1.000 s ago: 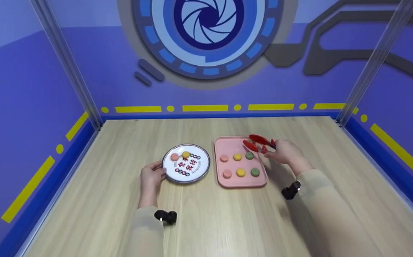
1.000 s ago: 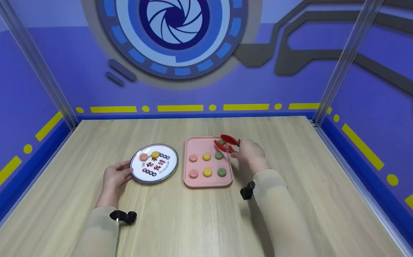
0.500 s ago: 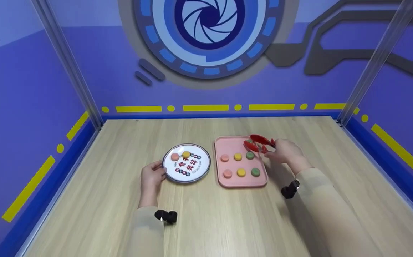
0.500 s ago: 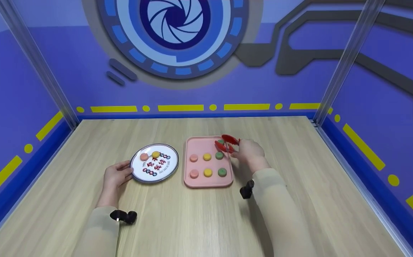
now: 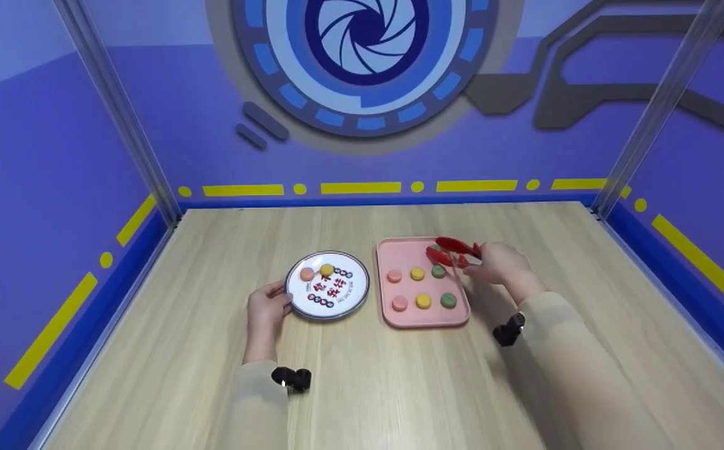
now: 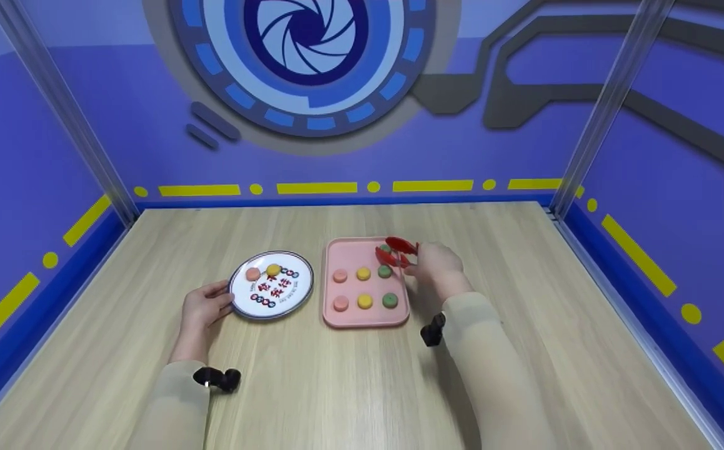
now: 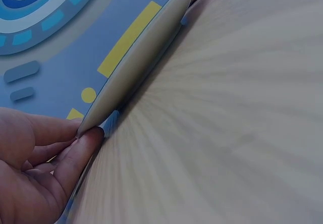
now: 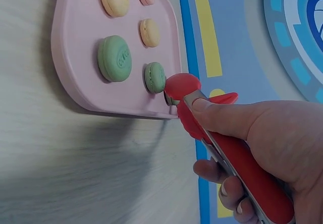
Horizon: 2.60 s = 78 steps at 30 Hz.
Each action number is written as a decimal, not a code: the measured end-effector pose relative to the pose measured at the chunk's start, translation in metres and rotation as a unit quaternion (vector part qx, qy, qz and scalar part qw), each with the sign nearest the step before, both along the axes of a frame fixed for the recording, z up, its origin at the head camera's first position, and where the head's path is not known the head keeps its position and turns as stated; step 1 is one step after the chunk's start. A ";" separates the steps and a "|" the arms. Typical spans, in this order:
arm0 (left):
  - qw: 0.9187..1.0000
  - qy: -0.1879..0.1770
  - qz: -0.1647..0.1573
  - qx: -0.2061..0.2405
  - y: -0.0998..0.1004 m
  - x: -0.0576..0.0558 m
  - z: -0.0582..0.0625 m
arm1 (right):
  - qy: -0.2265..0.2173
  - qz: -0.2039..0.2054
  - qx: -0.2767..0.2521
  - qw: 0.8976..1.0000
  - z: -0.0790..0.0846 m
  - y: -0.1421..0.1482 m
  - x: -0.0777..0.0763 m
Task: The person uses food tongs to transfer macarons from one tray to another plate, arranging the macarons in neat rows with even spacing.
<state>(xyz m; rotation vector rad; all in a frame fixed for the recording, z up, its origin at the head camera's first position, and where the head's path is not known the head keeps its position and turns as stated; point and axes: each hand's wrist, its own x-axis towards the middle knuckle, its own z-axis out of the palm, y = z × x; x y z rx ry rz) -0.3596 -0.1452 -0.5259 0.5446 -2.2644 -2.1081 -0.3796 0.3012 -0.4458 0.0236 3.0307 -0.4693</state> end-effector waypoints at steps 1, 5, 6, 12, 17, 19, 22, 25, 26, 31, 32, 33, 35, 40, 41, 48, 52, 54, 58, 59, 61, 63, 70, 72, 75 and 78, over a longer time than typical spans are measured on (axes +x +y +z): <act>1.000 0.000 0.001 0.000 0.000 0.000 0.000 | 0.002 0.001 0.001 1.000 0.000 0.000 0.000; 1.000 0.005 0.003 0.003 0.000 -0.001 -0.001 | 0.004 0.002 0.001 1.000 -0.001 0.001 -0.001; 1.000 0.006 0.004 0.003 0.001 -0.001 -0.001 | 0.002 0.000 -0.001 1.000 -0.001 0.000 -0.001; 1.000 0.009 0.005 0.003 0.000 -0.001 -0.001 | -0.007 -0.013 -0.006 1.000 0.001 -0.003 0.000; 1.000 0.016 0.002 0.019 0.000 -0.001 -0.002 | 0.009 0.002 -0.006 1.000 0.005 -0.007 0.001; 1.000 0.017 0.002 0.022 0.001 0.000 -0.002 | 0.018 0.012 -0.004 1.000 0.008 -0.010 0.002; 1.000 0.018 0.002 0.023 0.000 -0.001 -0.002 | 0.027 0.021 -0.006 0.999 0.009 -0.016 0.003; 1.000 0.019 0.002 0.024 0.000 -0.001 -0.002 | 0.030 0.029 -0.016 0.999 0.010 -0.023 0.004; 1.000 0.018 0.003 0.022 0.000 -0.001 -0.002 | 0.032 0.034 -0.017 0.999 0.010 -0.025 0.004; 1.000 0.014 0.002 0.019 0.000 0.000 -0.002 | 0.045 0.068 -0.013 0.997 0.012 -0.038 0.005; 1.000 0.014 0.003 0.018 0.000 -0.001 -0.002 | 0.047 0.073 -0.011 0.996 0.012 -0.041 0.006; 1.000 0.016 0.002 0.023 0.000 -0.001 -0.002 | 0.048 0.077 -0.009 0.996 0.013 -0.044 0.006; 0.999 0.020 0.003 0.030 0.000 -0.001 -0.002 | 0.047 0.081 -0.006 0.996 0.014 -0.050 0.007; 0.999 0.024 0.004 0.040 -0.001 0.000 -0.003 | 0.047 0.098 -0.012 0.994 0.015 -0.065 0.010; 0.999 0.024 0.003 0.040 -0.001 0.000 -0.003 | 0.048 0.103 -0.017 0.993 0.015 -0.068 0.010; 0.999 0.026 0.001 0.035 0.000 0.001 -0.003 | 0.056 0.128 -0.029 0.990 0.013 -0.088 0.011; 0.999 0.028 0.001 0.036 0.000 0.002 -0.003 | 0.067 0.143 -0.027 0.987 0.011 -0.099 0.012; 0.999 0.028 0.000 0.034 0.000 0.002 -0.003 | 0.065 0.144 -0.031 0.987 0.010 -0.105 0.012; 0.999 0.026 -0.001 0.034 0.000 0.002 -0.002 | 0.071 0.148 -0.020 0.986 0.007 -0.117 0.011; 0.999 0.025 -0.001 0.032 0.000 0.002 -0.002 | 0.073 0.148 -0.012 0.986 0.007 -0.119 0.011; 0.999 0.025 -0.001 0.030 0.000 0.001 -0.002 | 0.073 0.151 0.000 0.986 0.006 -0.125 0.011; 0.999 0.026 -0.001 0.030 0.000 0.001 -0.001 | 0.063 0.150 0.010 0.987 0.006 -0.129 0.010; 0.999 0.030 -0.002 0.043 0.000 0.002 -0.002 | 0.017 0.131 0.017 0.991 0.002 -0.142 0.010; 0.999 0.030 -0.002 0.045 0.000 0.002 -0.002 | 0.013 0.130 0.020 0.991 0.001 -0.144 0.010; 0.999 0.030 -0.003 0.043 -0.001 0.002 -0.003 | 0.016 0.134 0.032 0.990 -0.001 -0.146 0.010; 0.999 0.028 -0.003 0.036 -0.001 0.002 -0.003 | 0.022 0.137 0.041 0.990 -0.002 -0.147 0.010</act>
